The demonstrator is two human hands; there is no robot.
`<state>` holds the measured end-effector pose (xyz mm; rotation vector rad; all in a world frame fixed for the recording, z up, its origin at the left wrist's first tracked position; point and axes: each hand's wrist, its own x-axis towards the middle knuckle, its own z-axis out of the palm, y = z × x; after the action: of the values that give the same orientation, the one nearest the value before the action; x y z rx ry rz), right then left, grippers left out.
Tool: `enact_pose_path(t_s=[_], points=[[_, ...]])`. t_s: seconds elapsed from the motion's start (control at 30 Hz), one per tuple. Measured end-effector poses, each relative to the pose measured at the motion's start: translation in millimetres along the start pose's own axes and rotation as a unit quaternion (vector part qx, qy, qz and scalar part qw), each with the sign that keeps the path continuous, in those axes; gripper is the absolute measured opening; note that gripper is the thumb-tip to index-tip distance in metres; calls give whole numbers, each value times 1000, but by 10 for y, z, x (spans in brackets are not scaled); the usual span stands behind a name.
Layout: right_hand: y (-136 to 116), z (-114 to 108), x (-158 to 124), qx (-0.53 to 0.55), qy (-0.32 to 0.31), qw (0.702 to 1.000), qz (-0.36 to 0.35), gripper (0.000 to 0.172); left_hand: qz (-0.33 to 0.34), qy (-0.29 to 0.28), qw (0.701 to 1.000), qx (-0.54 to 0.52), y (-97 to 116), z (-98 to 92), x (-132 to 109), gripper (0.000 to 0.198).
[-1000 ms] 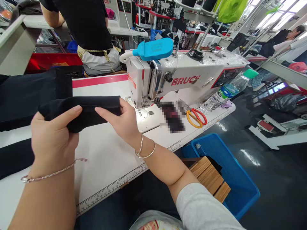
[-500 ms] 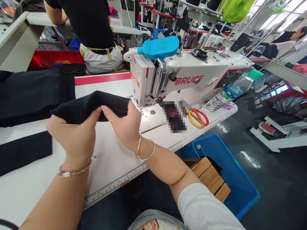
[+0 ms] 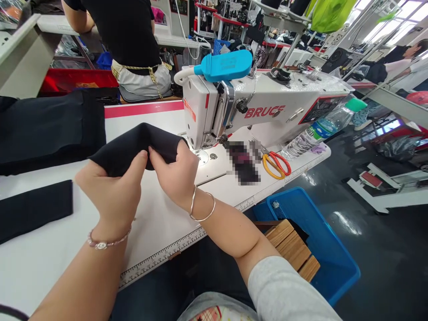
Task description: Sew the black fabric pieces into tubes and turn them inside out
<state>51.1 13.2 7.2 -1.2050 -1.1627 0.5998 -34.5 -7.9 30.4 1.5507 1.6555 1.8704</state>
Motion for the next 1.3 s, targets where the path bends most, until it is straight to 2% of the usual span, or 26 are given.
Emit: enact_pose_path(t_s=[0.17, 0.27, 0.33, 0.47, 0.5, 0.63, 0.73, 0.87, 1.0, 1.13, 1.3], points=[[11, 0, 23, -6, 10, 1000, -26, 23, 6, -27, 995, 94, -89, -22, -9, 28], [-10, -9, 20, -11, 38, 998, -55, 27, 15, -39, 995, 86, -80, -6, -21, 18], [-20, -15, 14, -15, 48, 995, -82, 28, 32, -38, 997, 62, -57, -2, -21, 23], [16, -22, 15, -54, 17, 994, -97, 29, 44, -46, 994, 87, -79, -29, -6, 20], [40, -24, 20, -65, 8, 993, -97, 30, 38, -53, 992, 107, -109, -35, -6, 21], [152, -40, 49, -87, -11, 988, -128, 30, 6, -71, 986, 152, -251, -16, -34, 46], [184, -51, 52, -80, -30, 982, -167, 25, -22, -81, 992, 100, -261, 15, -48, 38], [107, -45, 26, -60, -52, 975, -208, 25, -88, -91, 992, 13, -128, 13, -29, 30], [8, -36, 7, -45, -30, 985, -161, 26, -104, -77, 989, -65, -50, 15, -19, 31], [-25, -38, 29, 26, -8, 995, -92, 23, -99, -57, 978, -177, -136, 71, -15, 40], [-55, -56, 59, 43, 17, 997, -64, 24, -100, -43, 975, -192, -200, 114, -16, 44]])
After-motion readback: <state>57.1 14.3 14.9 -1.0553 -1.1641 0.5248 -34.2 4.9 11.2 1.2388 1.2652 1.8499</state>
